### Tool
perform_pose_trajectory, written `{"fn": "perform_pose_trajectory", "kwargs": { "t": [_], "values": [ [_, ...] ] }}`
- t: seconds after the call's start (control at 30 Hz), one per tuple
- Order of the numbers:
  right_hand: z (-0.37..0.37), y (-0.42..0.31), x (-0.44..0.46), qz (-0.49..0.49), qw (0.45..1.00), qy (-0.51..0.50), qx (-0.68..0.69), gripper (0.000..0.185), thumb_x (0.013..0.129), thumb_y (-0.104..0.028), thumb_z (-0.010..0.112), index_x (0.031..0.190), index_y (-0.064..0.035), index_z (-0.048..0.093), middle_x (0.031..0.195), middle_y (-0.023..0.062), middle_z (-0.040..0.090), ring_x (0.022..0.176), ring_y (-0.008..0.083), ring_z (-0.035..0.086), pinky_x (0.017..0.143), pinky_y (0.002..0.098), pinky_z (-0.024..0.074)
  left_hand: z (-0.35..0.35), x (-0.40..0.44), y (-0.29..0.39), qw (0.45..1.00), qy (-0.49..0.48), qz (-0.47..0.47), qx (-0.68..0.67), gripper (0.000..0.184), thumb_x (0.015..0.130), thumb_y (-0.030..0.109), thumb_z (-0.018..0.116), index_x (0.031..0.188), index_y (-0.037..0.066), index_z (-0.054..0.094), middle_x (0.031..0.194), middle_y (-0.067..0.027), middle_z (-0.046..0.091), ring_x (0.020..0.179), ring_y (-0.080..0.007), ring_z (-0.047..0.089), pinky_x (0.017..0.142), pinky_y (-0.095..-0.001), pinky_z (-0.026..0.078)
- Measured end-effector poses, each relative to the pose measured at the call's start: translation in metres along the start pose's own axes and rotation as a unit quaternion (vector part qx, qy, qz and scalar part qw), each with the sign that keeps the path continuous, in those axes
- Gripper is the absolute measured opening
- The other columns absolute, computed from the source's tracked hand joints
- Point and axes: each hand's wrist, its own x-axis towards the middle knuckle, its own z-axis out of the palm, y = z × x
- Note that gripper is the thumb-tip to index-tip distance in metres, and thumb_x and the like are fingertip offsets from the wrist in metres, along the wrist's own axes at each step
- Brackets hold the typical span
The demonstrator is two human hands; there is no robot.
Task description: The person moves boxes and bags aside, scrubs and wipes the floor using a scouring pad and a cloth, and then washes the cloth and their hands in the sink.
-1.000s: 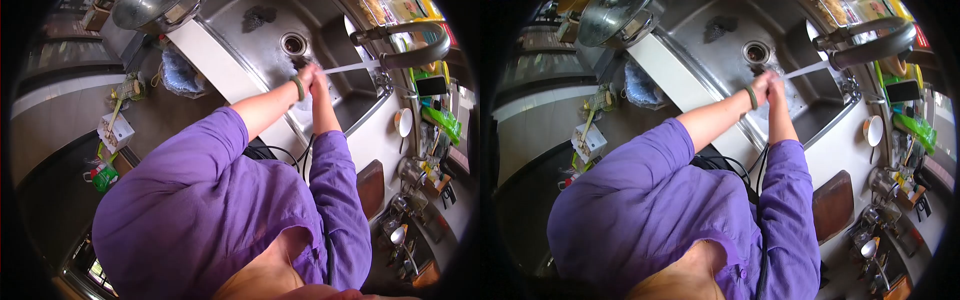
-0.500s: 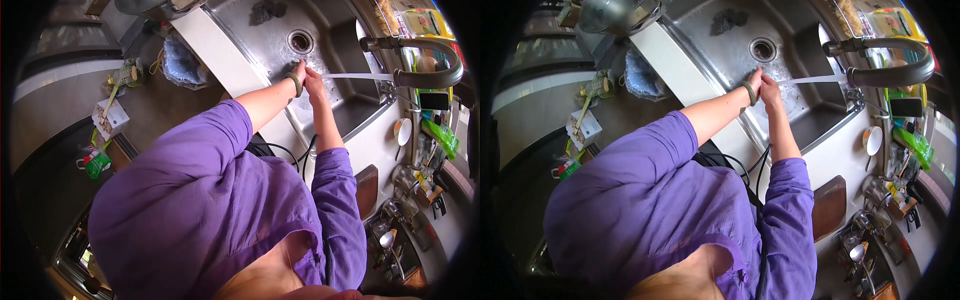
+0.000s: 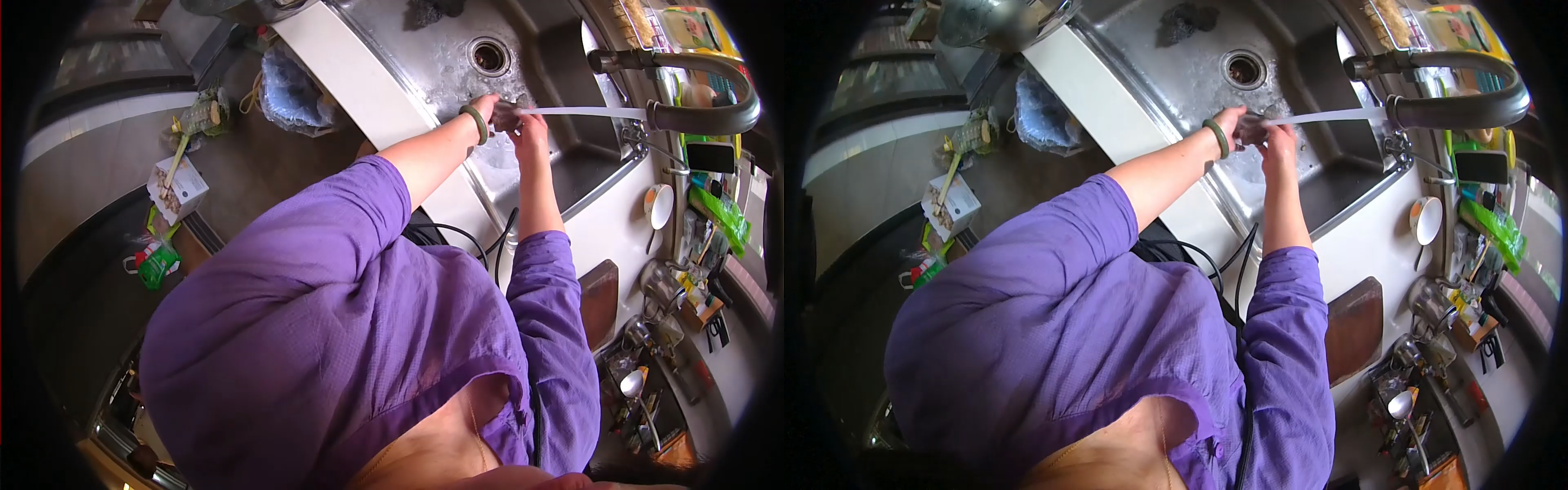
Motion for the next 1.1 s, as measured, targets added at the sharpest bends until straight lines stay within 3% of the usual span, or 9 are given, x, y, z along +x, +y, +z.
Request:
{"fn": "perform_pose_trajectory", "kwargs": {
  "t": [0.3,0.5,0.57,0.73,0.77,0.9,0.97,1.03,1.1],
  "values": [
    [0.001,0.017,0.043,-0.078,0.994,0.073,0.009,0.029,0.089,-0.025,0.055,0.111,-0.0053,0.053,0.091,0.0085,0.061,0.074,0.0188,0.061,0.060,0.0275,0.0506,0.009,-0.026,0.000,0.977,-0.085,0.187,-0.054,0.017,0.088,0.014,0.056,0.101,0.003,0.057,0.093,-0.0080,0.062,0.086,-0.0172,0.058,0.079,-0.0309,0.046],
    [0.034,0.024,0.015,0.153,0.955,-0.087,0.239,0.036,0.095,-0.030,0.037,0.113,-0.0031,0.052,0.108,0.0127,0.059,0.101,0.0288,0.056,0.090,0.0418,0.0447,0.015,-0.026,0.011,0.963,-0.046,0.226,0.142,0.023,0.086,0.023,0.059,0.102,0.005,0.061,0.100,-0.0093,0.059,0.091,-0.0204,0.057,0.081,-0.0334,0.045],
    [0.018,0.016,0.026,0.159,0.935,-0.144,0.281,0.034,0.095,-0.027,0.036,0.110,-0.0014,0.051,0.104,0.0139,0.059,0.100,0.0303,0.055,0.091,0.0453,0.0437,0.018,-0.034,0.012,0.778,0.188,0.421,0.427,0.026,0.085,0.023,0.058,0.106,0.009,0.061,0.112,-0.0155,0.055,0.101,-0.0276,0.054,0.088,-0.0385,0.043],
    [-0.011,0.002,0.065,0.095,0.923,-0.147,0.343,0.035,0.094,-0.036,0.040,0.107,-0.0059,0.052,0.105,0.0131,0.058,0.095,0.0321,0.055,0.087,0.0471,0.0454,0.031,-0.014,-0.019,0.727,-0.062,0.507,0.459,0.046,0.087,0.028,0.046,0.130,0.010,0.045,0.136,-0.0173,0.039,0.129,-0.0338,0.032,0.107,-0.0422,0.025],
    [-0.009,0.015,0.053,0.114,0.738,-0.433,0.504,0.033,0.093,-0.033,0.044,0.108,-0.0061,0.054,0.111,0.0150,0.057,0.109,0.0337,0.051,0.092,0.0504,0.0429,0.032,-0.017,-0.014,0.690,-0.053,0.516,0.504,0.050,0.088,0.032,0.044,0.132,0.009,0.041,0.138,-0.0165,0.036,0.131,-0.0329,0.029,0.108,-0.0452,0.019],
    [-0.001,-0.008,0.027,0.216,0.749,-0.357,0.515,0.043,0.094,-0.039,0.036,0.114,-0.0034,0.051,0.114,0.0152,0.056,0.106,0.0345,0.053,0.091,0.0512,0.0434,0.020,-0.051,0.028,0.524,-0.100,0.475,0.700,0.052,0.088,0.039,0.039,0.130,0.009,0.043,0.139,-0.0144,0.037,0.134,-0.0287,0.025,0.110,-0.0526,0.006],
    [0.004,-0.022,0.012,0.181,0.915,-0.111,0.343,0.039,0.093,-0.034,0.038,0.108,-0.0017,0.054,0.115,0.0151,0.056,0.108,0.0333,0.053,0.095,0.0494,0.0415,0.018,-0.058,0.032,0.532,-0.089,0.513,0.668,0.044,0.087,0.039,0.041,0.116,0.009,0.054,0.132,-0.0134,0.045,0.127,-0.0286,0.037,0.108,-0.0479,0.021],
    [0.015,-0.008,0.035,0.184,0.897,-0.106,0.387,0.041,0.094,-0.034,0.034,0.103,-0.0008,0.055,0.106,0.0159,0.059,0.100,0.0327,0.056,0.090,0.0454,0.0453,0.021,-0.042,0.031,0.517,-0.093,0.528,0.667,0.032,0.086,0.033,0.047,0.098,0.006,0.059,0.117,-0.0138,0.055,0.110,-0.0317,0.049,0.093,-0.0418,0.037],
    [0.005,0.048,0.099,0.075,0.740,-0.548,0.382,0.059,0.095,-0.049,0.022,0.117,-0.0005,0.047,0.116,0.0182,0.054,0.104,0.0325,0.053,0.089,0.0443,0.0460,0.021,-0.017,0.023,0.504,-0.075,0.575,0.640,0.027,0.085,0.028,0.050,0.086,0.004,0.061,0.107,-0.0147,0.060,0.099,-0.0344,0.056,0.083,-0.0394,0.045]
  ]
}}
